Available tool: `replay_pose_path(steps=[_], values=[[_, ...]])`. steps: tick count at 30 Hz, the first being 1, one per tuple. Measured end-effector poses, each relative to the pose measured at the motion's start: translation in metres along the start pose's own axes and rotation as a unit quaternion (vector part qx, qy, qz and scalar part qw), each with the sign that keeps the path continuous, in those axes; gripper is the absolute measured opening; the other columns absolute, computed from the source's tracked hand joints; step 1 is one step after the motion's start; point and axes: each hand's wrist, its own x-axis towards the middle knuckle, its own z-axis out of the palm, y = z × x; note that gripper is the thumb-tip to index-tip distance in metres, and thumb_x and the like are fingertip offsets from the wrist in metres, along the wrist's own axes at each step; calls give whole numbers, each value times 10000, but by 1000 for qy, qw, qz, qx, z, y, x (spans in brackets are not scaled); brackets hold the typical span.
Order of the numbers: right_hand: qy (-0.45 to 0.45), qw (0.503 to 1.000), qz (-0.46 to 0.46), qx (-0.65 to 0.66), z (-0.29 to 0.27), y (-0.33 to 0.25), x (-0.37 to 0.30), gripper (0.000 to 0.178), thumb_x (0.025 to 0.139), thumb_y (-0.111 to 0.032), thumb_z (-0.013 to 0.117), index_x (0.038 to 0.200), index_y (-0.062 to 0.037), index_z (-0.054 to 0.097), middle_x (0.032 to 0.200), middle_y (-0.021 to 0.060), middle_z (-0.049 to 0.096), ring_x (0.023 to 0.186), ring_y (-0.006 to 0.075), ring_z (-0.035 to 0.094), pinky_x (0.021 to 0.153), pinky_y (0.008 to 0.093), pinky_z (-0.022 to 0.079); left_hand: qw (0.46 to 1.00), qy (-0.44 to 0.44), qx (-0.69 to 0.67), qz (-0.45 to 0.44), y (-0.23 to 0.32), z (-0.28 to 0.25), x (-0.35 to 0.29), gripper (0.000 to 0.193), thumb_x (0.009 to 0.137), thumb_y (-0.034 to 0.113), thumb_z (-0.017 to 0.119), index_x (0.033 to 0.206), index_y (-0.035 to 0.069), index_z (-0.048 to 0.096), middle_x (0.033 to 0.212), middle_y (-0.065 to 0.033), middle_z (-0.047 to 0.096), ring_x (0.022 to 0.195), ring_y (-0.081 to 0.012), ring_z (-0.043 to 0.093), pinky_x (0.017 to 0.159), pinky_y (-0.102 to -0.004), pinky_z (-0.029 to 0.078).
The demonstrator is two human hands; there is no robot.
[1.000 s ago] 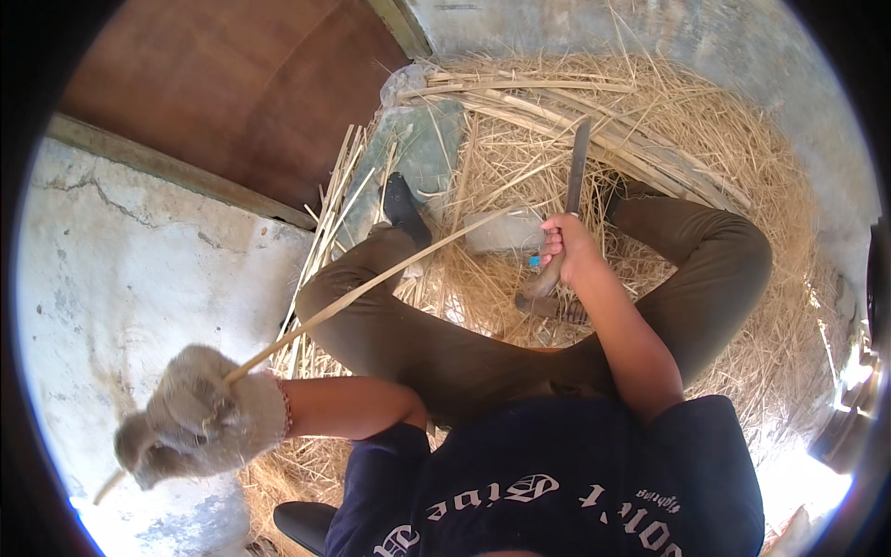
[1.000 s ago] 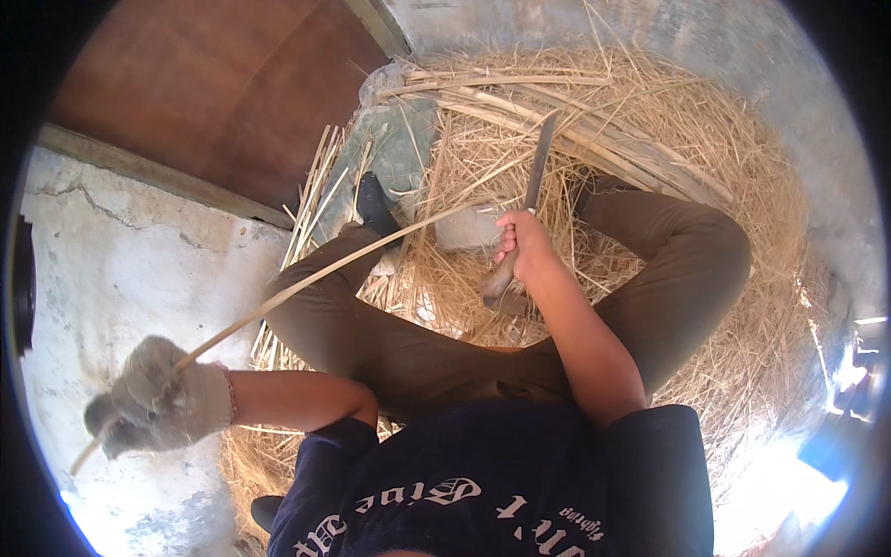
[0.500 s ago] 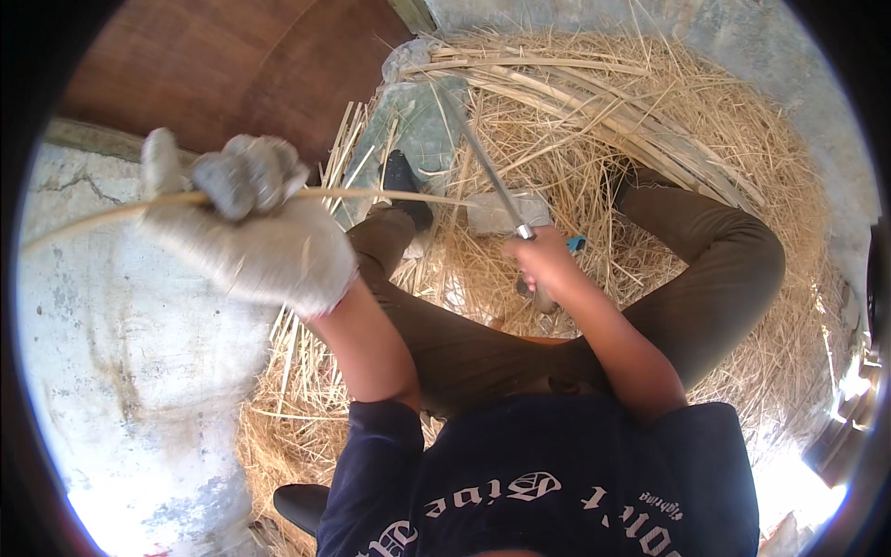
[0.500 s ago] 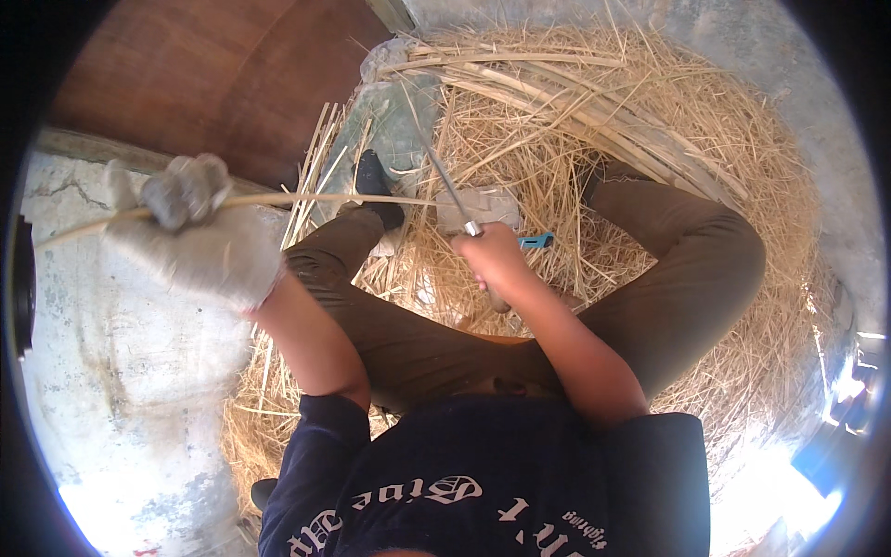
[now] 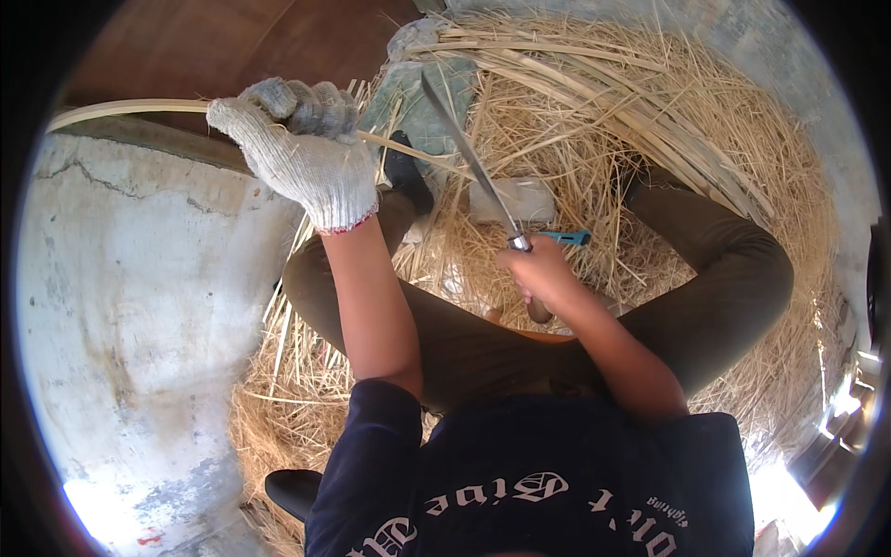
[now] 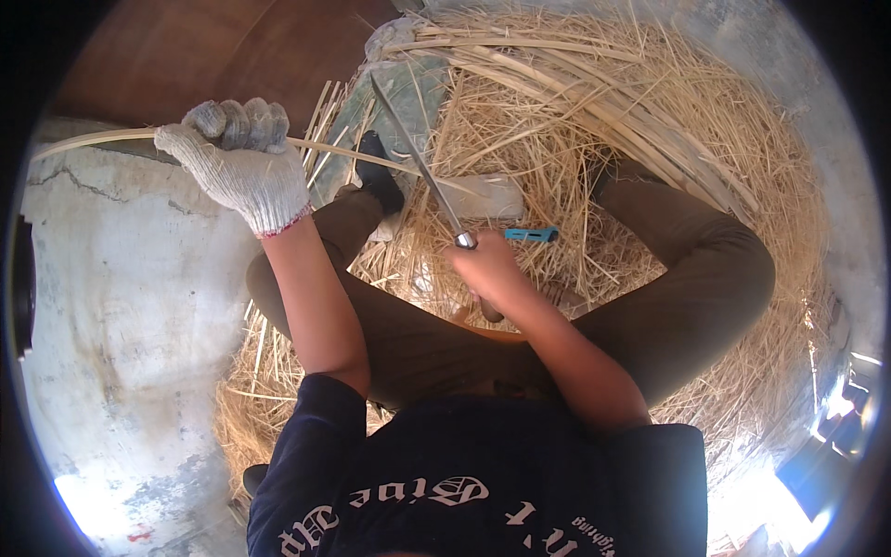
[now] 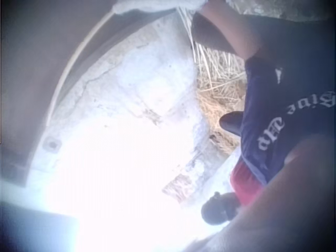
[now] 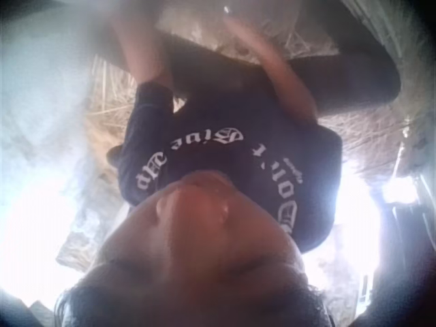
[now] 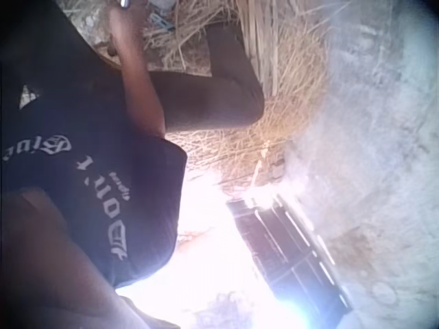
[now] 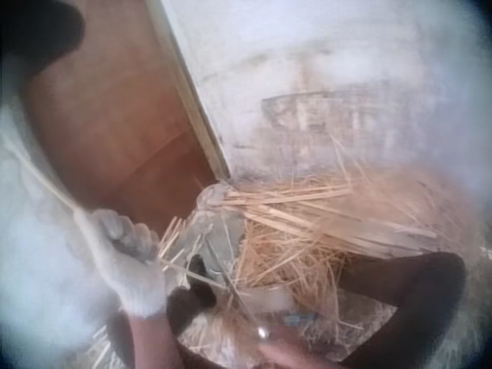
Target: The person sits cross-legged on a straw-covered floor and uses a large knife to split long bamboo sticks into thin strips. They hold the bamboo with a gloved left hand and repeatedly strike it with the knife in their right hand to separate the fibers.
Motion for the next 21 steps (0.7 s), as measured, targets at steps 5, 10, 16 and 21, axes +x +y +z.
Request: replay_pose_path(steps=[5, 10, 16, 21], values=[[20, 999, 25, 13, 10, 3, -3, 238, 848, -137, 676, 675, -57, 533, 519, 22, 496, 382, 138, 461, 378, 326, 364, 997, 73, -6, 31, -1, 13, -11, 580, 976, 673, 555, 749, 139, 522, 621, 14, 417, 493, -123, 300, 462, -310, 250], [62, 994, -73, -58, 11, 8, -1, 268, 815, -188, 701, 642, -17, 588, 550, 78, 560, 490, 191, 551, 532, 404, 437, 995, 87, 19, 35, 2, -2, -9, 512, 1014, 567, 579, 824, 94, 528, 654, -25, 482, 531, -151, 447, 451, -277, 367], [23, 995, 27, -98, 3, 14, 8, 261, 821, -195, 690, 651, -22, 594, 545, 74, 564, 490, 195, 551, 521, 389, 418, 979, 188, 61, 45, -1, 4, 2, 561, 981, 627, 591, 830, 94, 503, 604, -27, 403, 507, -169, 370, 464, -314, 337], [47, 986, -27, -155, 0, -19, -22, 263, 836, -184, 670, 662, -4, 590, 543, 82, 553, 503, 198, 560, 522, 372, 417, 999, 49, 3, 1, 1, -11, 2, 593, 938, 689, 605, 776, 133, 478, 590, -2, 346, 519, -160, 317, 484, -317, 280]])
